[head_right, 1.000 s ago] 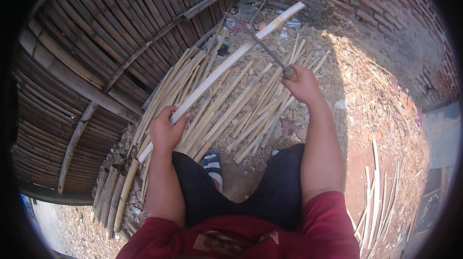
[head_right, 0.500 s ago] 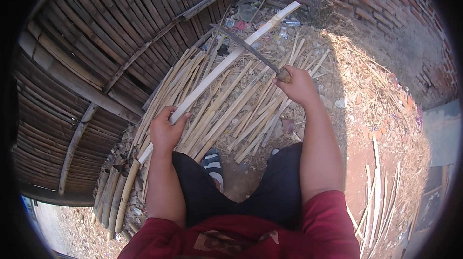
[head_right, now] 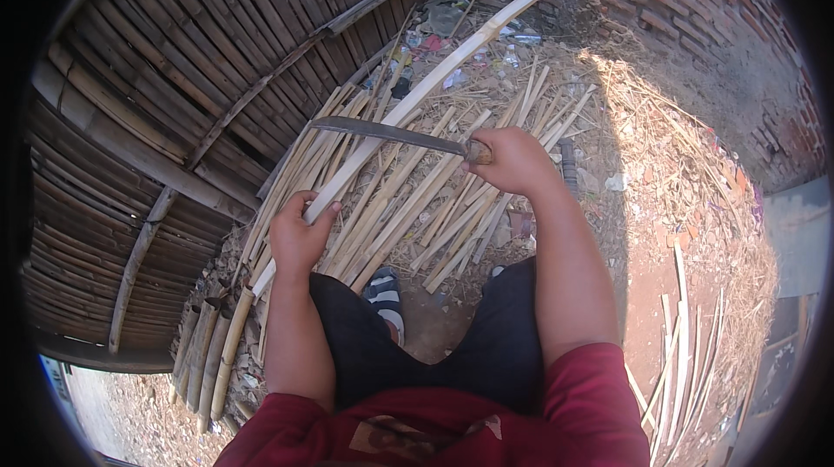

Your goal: The person shaves thin layers off a strip of wood using a machete while squatting on the ground.

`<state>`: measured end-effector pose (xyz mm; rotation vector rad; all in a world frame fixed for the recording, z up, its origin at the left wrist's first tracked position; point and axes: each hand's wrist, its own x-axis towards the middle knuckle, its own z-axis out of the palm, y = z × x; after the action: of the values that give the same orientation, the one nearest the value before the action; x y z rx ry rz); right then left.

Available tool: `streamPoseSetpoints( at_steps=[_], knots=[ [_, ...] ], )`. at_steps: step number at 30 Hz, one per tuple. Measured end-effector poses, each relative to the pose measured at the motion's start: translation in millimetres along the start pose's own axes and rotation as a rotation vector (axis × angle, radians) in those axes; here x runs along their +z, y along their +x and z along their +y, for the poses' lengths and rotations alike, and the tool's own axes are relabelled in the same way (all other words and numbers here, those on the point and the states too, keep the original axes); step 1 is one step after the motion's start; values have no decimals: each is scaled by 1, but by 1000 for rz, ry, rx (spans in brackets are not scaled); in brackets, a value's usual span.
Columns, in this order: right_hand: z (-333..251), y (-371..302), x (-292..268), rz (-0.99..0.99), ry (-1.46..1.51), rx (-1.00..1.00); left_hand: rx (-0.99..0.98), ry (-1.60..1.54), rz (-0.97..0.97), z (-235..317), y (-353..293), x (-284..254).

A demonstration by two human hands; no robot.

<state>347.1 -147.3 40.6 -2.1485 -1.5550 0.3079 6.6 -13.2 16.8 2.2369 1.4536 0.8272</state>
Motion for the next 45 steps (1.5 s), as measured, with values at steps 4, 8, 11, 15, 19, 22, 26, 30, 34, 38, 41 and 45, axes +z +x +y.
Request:
streamPoseSetpoints(
  at_steps=[4, 8, 11, 15, 19, 22, 26, 30, 34, 38, 41, 45],
  knots=[
    [28, -1, -8, 145, 82, 160, 8, -9, 6, 0, 1, 0],
    [36, -2, -9, 215, 135, 202, 15, -32, -11, -4, 2, 4],
    [31, -1, -6, 129, 156, 123, 32, -26, 8, -7, 1, 6],
    [14, 3, 2, -18, 63, -22, 19, 0, 10, -3, 0, 2],
    [2, 2, 0, -44, 9, -10, 13, 5, 5, -2, 0, 0],
    [16, -1, -6, 64, 22, 67, 33, -15, 28, -3, 0, 2],
    [36, 0, -7, 253, 104, 223, 30, -19, 18, -2, 1, 3],
    [28, -2, -10, 176, 89, 155, 24, -30, 9, -4, 1, 4],
    [14, 1, 0, 15, 55, 12, 5, -15, -3, 0, -1, 2],
    [-5, -2, -1, -39, 6, -34, 8, -28, -4, -3, 0, 1],
    [4, -3, -6, 41, 5, 4, 14, -36, 2, -3, 0, 1],
    [29, -4, -11, 282, 58, 203, 13, -54, -1, -4, 1, 3]
  ],
)
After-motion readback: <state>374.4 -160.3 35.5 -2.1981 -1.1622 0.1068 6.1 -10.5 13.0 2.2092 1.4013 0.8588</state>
